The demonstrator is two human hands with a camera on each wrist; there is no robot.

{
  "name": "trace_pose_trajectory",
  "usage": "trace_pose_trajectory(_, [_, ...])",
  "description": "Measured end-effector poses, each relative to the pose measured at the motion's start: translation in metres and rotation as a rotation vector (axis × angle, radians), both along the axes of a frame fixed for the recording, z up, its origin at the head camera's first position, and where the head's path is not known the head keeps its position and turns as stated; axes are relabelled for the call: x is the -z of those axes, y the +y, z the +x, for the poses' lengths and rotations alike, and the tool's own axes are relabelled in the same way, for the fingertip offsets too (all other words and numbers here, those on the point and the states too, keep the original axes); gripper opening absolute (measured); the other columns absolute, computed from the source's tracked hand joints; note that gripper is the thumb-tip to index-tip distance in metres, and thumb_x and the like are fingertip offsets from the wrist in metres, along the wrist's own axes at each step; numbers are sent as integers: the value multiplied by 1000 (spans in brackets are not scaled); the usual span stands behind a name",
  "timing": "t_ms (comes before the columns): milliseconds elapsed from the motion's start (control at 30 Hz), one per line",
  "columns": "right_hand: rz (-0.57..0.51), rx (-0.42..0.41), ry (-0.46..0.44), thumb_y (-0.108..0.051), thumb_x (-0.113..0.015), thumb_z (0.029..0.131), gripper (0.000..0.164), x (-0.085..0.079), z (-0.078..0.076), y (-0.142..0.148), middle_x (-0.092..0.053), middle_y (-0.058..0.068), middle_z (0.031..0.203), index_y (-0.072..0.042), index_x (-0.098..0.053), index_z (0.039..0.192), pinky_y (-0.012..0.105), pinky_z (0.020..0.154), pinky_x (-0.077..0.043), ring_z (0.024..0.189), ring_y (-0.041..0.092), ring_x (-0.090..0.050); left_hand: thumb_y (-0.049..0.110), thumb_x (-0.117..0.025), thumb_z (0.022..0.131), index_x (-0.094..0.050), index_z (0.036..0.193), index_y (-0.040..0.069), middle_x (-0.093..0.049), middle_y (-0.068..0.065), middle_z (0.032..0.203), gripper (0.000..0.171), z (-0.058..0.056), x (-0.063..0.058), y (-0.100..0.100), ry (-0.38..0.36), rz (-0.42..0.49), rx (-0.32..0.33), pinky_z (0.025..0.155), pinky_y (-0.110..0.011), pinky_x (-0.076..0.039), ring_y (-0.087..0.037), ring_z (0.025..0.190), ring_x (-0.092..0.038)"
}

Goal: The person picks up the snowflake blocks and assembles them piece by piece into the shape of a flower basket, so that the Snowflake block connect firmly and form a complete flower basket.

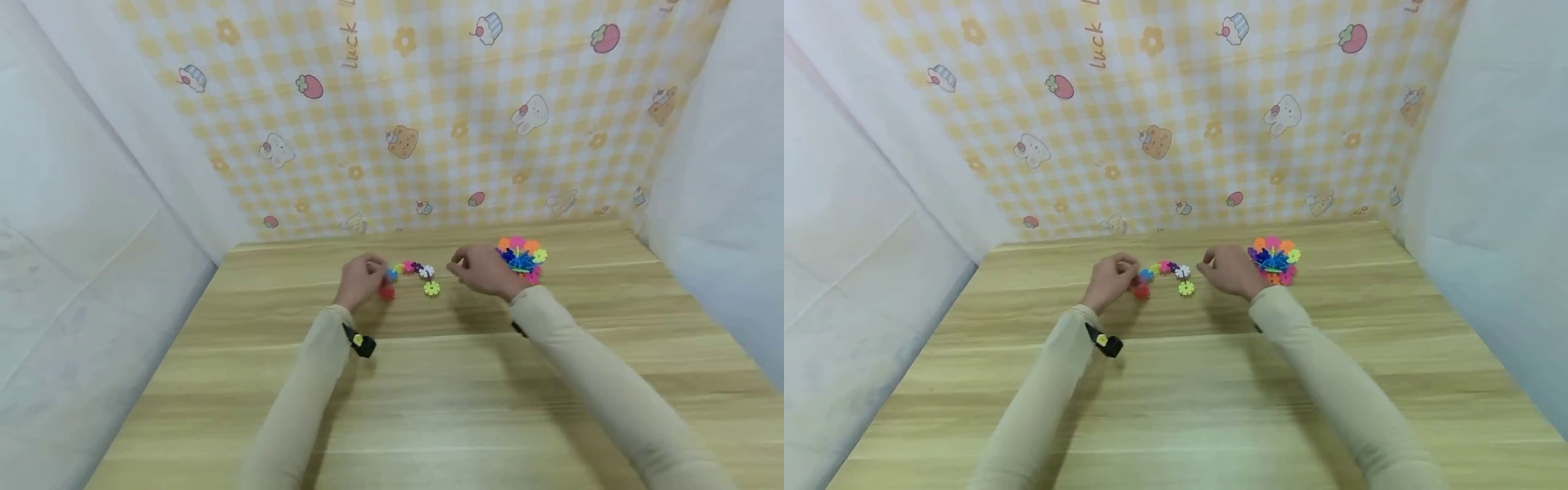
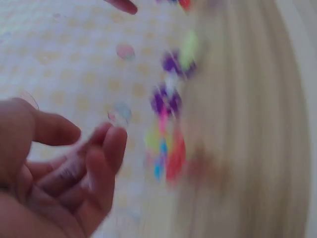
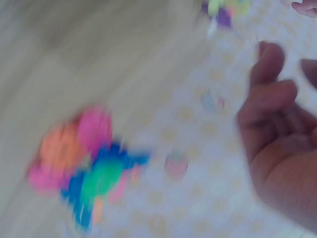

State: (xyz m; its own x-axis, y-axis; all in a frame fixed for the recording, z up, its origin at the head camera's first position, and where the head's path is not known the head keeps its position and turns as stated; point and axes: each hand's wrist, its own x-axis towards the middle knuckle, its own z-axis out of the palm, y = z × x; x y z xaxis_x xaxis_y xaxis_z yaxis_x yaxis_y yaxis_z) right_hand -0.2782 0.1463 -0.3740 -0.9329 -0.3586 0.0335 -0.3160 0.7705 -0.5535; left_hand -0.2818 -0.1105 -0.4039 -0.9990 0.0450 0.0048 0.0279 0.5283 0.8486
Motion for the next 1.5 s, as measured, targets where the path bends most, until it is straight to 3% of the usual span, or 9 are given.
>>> trace_pose_trajectory(167, [-75,-13,198,-22,-60,100,27,-11,-2,51,-73,14,97,-3,-69,116,37,69,-53,77,23,-65,7,-57,101,-58,131,-2,-68,-24,124,32,-6,-4,57,-31,388,218,101,-45,-55,-40,119,-65])
trace_pose_trajectory(333, [-187,130,240,-28,-62,100,46,1,-11,99,-57,23,138,-2,-56,137,55,91,-50,116,40,-57,8,-60,99,-45,147,2,-54,-23,147,50,-10,7,113,-104,573,308,109,-41,-49,-37,135,-54])
trace_pose_trajectory(467, [-344,279,48,-43,-51,103,67,19,-15,117,-38,28,155,-1,-34,152,63,110,-39,139,47,-40,10,-60,98,-34,154,5,-42,-19,157,62,-14,21,146,-197,638,252,114,-39,-45,-32,140,-50])
trace_pose_trajectory(633, [-531,316,-271,-52,-36,106,79,42,-19,118,-20,29,164,0,-11,160,59,119,-31,145,47,-33,15,-58,100,-31,156,3,-37,-16,161,63,-15,34,168,-319,720,181,118,-41,-40,-30,146,-43])
trace_pose_trajectory(833, [-669,296,-367,-46,-34,108,75,47,-18,116,-13,23,167,0,-7,160,52,122,-31,146,42,-31,15,-49,104,-31,153,-5,-36,-22,159,56,-15,30,174,-387,944,182,122,-42,-35,-34,149,-38])
trace_pose_trajectory(1033, [-732,263,-426,-42,-35,108,74,38,-9,113,-7,22,168,2,-4,159,50,126,-24,150,42,-24,19,-44,107,-36,151,-5,-37,-27,157,51,-9,18,166,-385,955,181,117,-42,-42,-36,145,-44])
trace_pose_trajectory(1167, [-746,234,-428,-39,-36,109,72,33,5,106,-9,24,166,4,-6,159,49,125,-27,147,40,-30,20,-45,107,-40,149,-3,-44,-25,153,49,-1,11,148,-392,918,187,114,-42,-45,-34,136,-54])
trace_pose_trajectory(1300, [-761,192,-443,-35,-39,109,68,27,29,93,-20,27,162,3,-12,158,41,119,-38,131,26,-50,21,-43,108,-41,149,-1,-50,-22,148,46,14,5,116,-378,805,269,114,-43,-45,-34,132,-57])
trace_pose_trajectory(1500, [-811,92,-508,-26,-41,109,61,26,67,68,-36,26,149,4,-17,156,31,104,-52,110,12,-61,26,-44,107,-44,149,3,-54,-18,146,47,51,7,68,-331,552,354,111,-44,-47,-33,125,-63])
